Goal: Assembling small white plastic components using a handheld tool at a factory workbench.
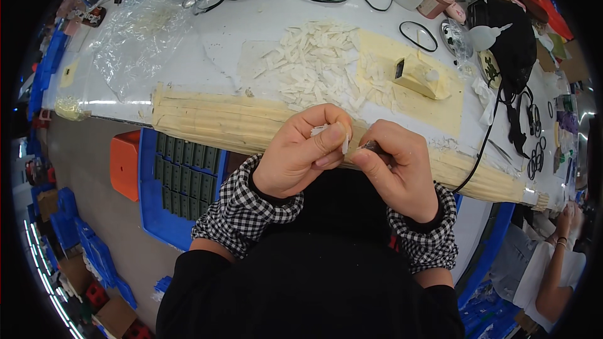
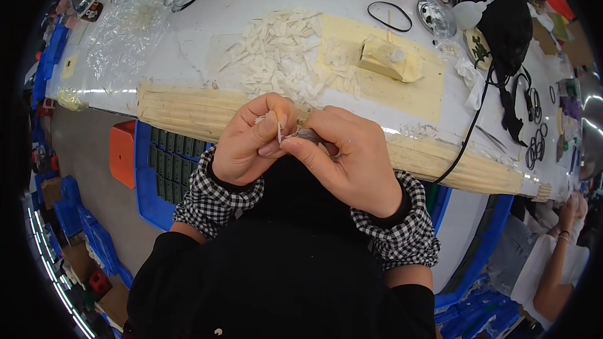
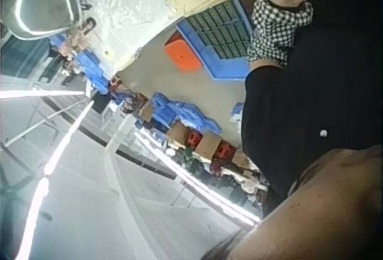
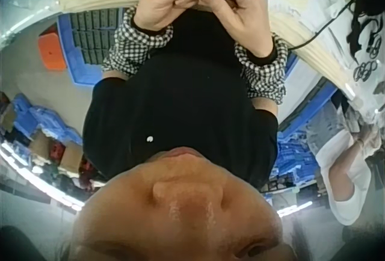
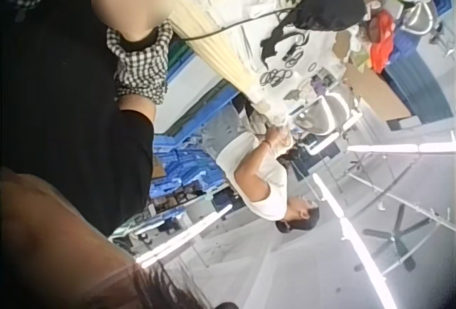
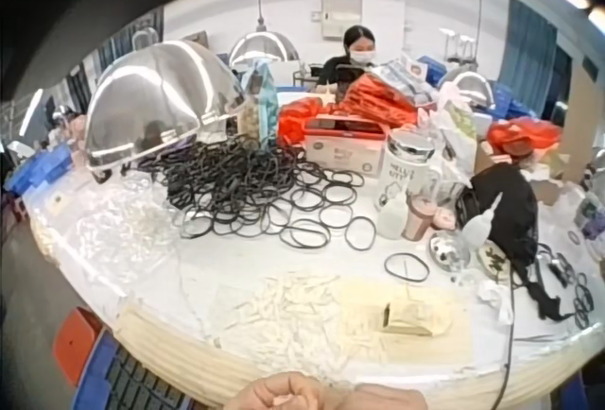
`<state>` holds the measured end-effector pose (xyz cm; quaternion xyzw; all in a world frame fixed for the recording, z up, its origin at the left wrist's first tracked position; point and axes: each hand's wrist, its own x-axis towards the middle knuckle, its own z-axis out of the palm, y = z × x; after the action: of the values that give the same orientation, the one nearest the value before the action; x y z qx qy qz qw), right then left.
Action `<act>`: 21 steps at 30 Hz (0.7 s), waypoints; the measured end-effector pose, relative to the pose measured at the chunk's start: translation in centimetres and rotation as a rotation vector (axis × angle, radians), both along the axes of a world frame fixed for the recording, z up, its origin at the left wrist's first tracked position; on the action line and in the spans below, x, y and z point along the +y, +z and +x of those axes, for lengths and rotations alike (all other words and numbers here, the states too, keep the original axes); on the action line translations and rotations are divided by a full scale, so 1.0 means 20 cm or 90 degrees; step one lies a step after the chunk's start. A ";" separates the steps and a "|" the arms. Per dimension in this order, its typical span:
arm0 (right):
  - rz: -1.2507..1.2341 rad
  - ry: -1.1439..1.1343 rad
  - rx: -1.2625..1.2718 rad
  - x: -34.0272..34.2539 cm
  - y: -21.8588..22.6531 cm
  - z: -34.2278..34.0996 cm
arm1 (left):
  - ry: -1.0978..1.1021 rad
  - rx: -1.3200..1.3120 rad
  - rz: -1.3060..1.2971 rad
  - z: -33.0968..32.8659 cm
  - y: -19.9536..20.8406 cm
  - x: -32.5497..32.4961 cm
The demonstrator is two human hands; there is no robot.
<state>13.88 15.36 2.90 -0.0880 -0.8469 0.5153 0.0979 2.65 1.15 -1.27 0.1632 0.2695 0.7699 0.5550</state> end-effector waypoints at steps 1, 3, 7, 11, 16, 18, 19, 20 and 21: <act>0.026 -0.020 0.018 0.01 0.00 0.01 | 0.013 0.000 -0.013 0.00 0.00 0.00; 0.089 -0.049 0.037 0.01 -0.01 0.01 | 0.046 -0.003 -0.019 -0.01 0.00 -0.01; 0.220 -0.093 0.062 0.00 -0.05 -0.04 | 0.125 -0.035 -0.001 -0.10 0.00 -0.08; 0.398 -0.042 0.050 -0.05 -0.02 -0.17 | 0.215 -0.074 0.009 -0.18 0.02 -0.16; 0.523 0.058 0.037 -0.15 -0.09 -0.27 | 0.288 -0.121 0.012 -0.20 0.04 -0.21; 0.532 0.031 0.092 -0.13 -0.13 -0.25 | 0.279 -0.123 0.018 -0.20 0.02 -0.21; 0.535 0.019 0.117 -0.11 -0.15 -0.24 | 0.275 -0.127 0.021 -0.20 0.01 -0.22; 0.525 0.001 0.117 -0.08 -0.15 -0.22 | 0.266 -0.131 0.017 -0.20 0.00 -0.22; 0.515 -0.017 0.117 -0.06 -0.15 -0.19 | 0.257 -0.135 0.013 -0.19 0.00 -0.21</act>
<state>10.03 14.14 -0.09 -0.0073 -0.9676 0.1454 0.2064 -1.17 -3.01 -1.33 0.0299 0.2289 0.8808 0.4134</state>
